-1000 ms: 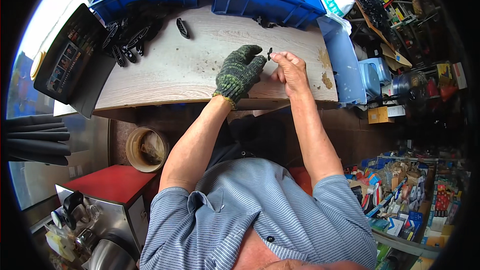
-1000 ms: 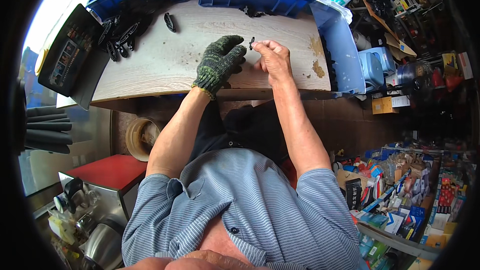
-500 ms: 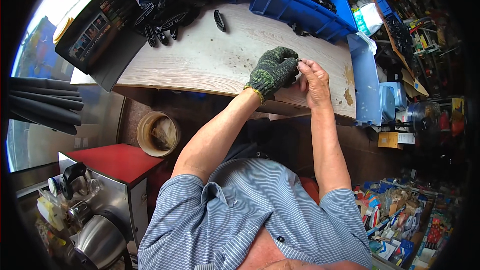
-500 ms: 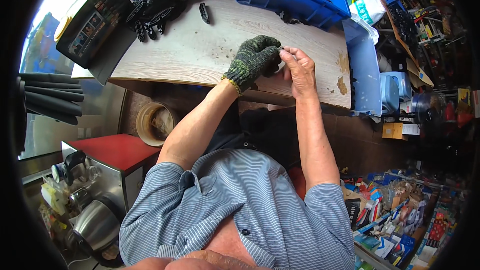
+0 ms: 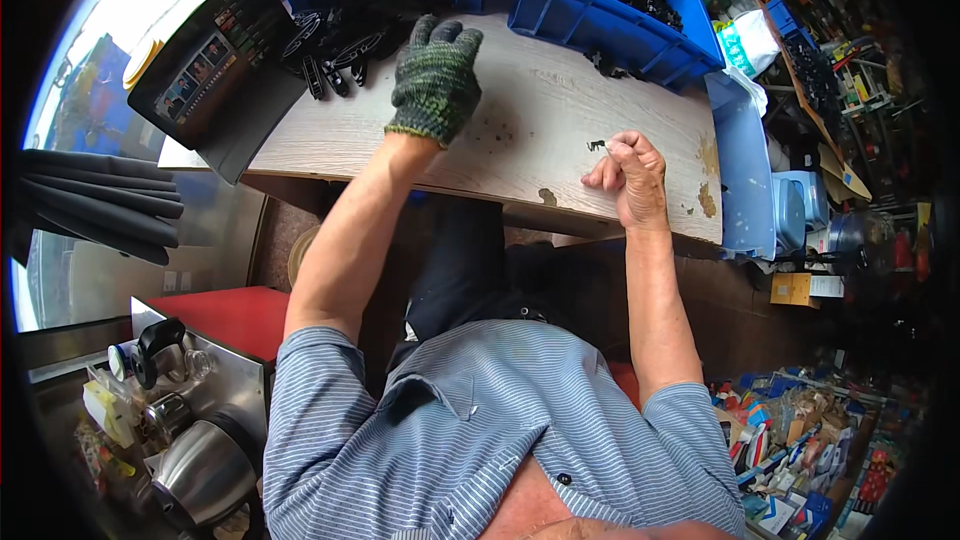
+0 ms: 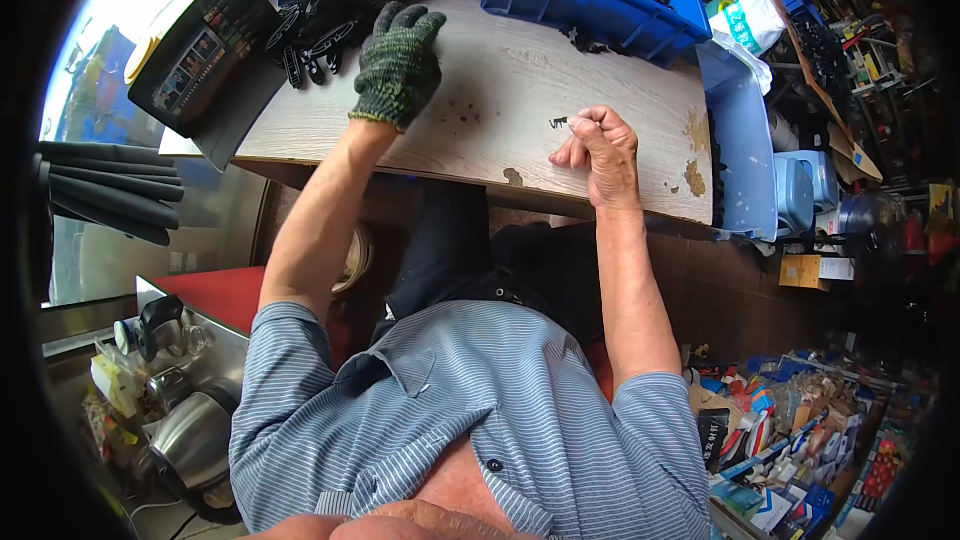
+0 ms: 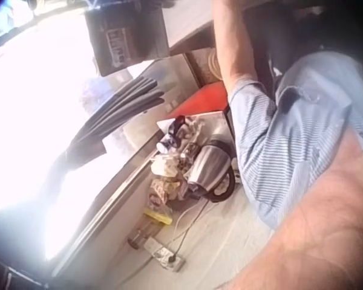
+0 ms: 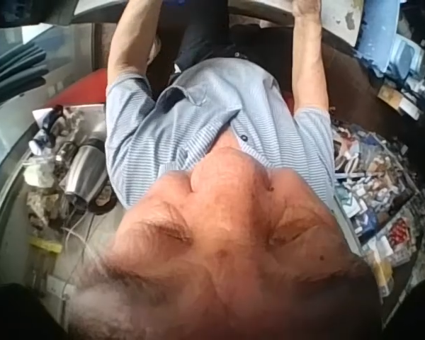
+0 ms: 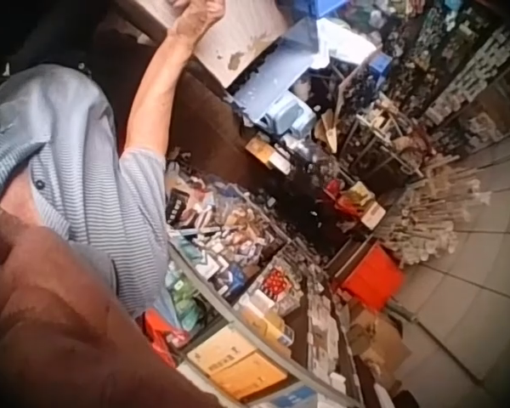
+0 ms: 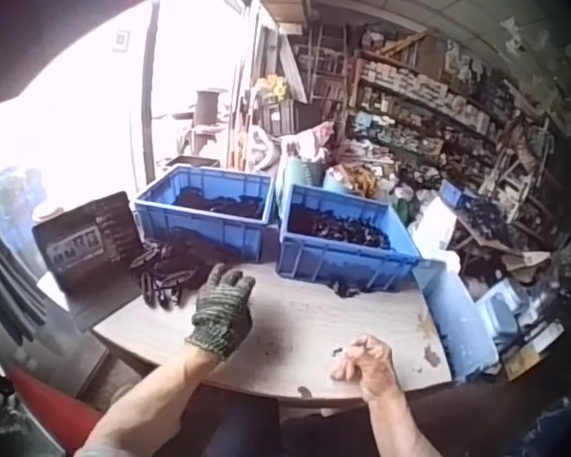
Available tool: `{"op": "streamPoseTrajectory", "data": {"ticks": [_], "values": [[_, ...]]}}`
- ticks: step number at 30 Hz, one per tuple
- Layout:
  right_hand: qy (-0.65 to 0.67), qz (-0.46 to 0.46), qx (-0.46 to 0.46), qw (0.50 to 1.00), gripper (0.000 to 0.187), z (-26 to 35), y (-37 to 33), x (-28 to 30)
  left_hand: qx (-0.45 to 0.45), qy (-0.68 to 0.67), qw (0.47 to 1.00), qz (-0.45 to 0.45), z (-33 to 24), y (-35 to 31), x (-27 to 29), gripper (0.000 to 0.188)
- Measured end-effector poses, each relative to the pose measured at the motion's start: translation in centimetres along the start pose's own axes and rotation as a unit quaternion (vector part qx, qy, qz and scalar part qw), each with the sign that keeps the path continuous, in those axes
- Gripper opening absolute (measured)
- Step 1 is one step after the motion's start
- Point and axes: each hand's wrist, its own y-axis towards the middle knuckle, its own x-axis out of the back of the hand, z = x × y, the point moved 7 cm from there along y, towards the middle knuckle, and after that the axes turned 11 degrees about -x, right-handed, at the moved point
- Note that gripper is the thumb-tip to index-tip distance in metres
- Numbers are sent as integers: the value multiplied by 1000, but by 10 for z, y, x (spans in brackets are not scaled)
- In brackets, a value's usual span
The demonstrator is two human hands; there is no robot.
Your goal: Assembling small black plastic components by hand at a workbench.
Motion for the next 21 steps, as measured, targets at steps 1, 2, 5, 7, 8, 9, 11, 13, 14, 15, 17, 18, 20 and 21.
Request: {"op": "streamPoseTrajectory", "data": {"ticks": [1, 2, 5, 7, 8, 9, 11, 13, 14, 15, 17, 18, 20, 21], "values": [[0, -1, 3, 1000, 11, 0, 0, 1, -6, 31, 999, 39, 16, 2, -12, 35], [2, 2, 4, 1000, 11, -1, 2, -2, -12, 36, 993, 111, 35, -6, -31, 38], [6, -5, 9, 1000, 11, -3, 1, 3, -53, -14, 992, 112, 29, -2, -42, 39], [12, -13, 8, 1000, 10, -4, 3, 4, -57, -25, 988, 144, 21, 2, -51, 39], [16, -12, 6, 1000, 10, -4, 4, 2, -89, -20, 986, 137, 14, 6, -52, 39], [15, -11, 5, 1000, 10, -3, 4, 1, -120, -15, 984, 130, 7, 8, -54, 38], [17, -18, 5, 1000, 9, -2, 3, 1, -127, -35, 982, 138, -7, 16, -61, 38], [18, -23, 10, 1000, 9, -2, 3, 3, -136, -75, 974, 166, -22, 23, -68, 38], [21, -23, 13, 999, 10, -2, 2, 2, -151, -64, 978, 128, -27, 25, -67, 37], [21, -23, 13, 999, 10, -2, 2, 0, -151, -64, 978, 127, -29, 26, -71, 37], [22, -38, 3, 999, 10, -3, 3, 0, -152, -83, 962, 210, -37, 23, -89, 36], [22, -39, 3, 999, 10, -4, 4, 1, -154, -99, 970, 157, -41, 23, -83, 34], [26, -30, 5, 999, 11, -4, 4, 3, -129, -118, 976, 130, -44, 18, -78, 35], [25, -32, 6, 999, 11, -3, 3, 5, -103, -136, 980, 103, -43, 18, -74, 35]]}}
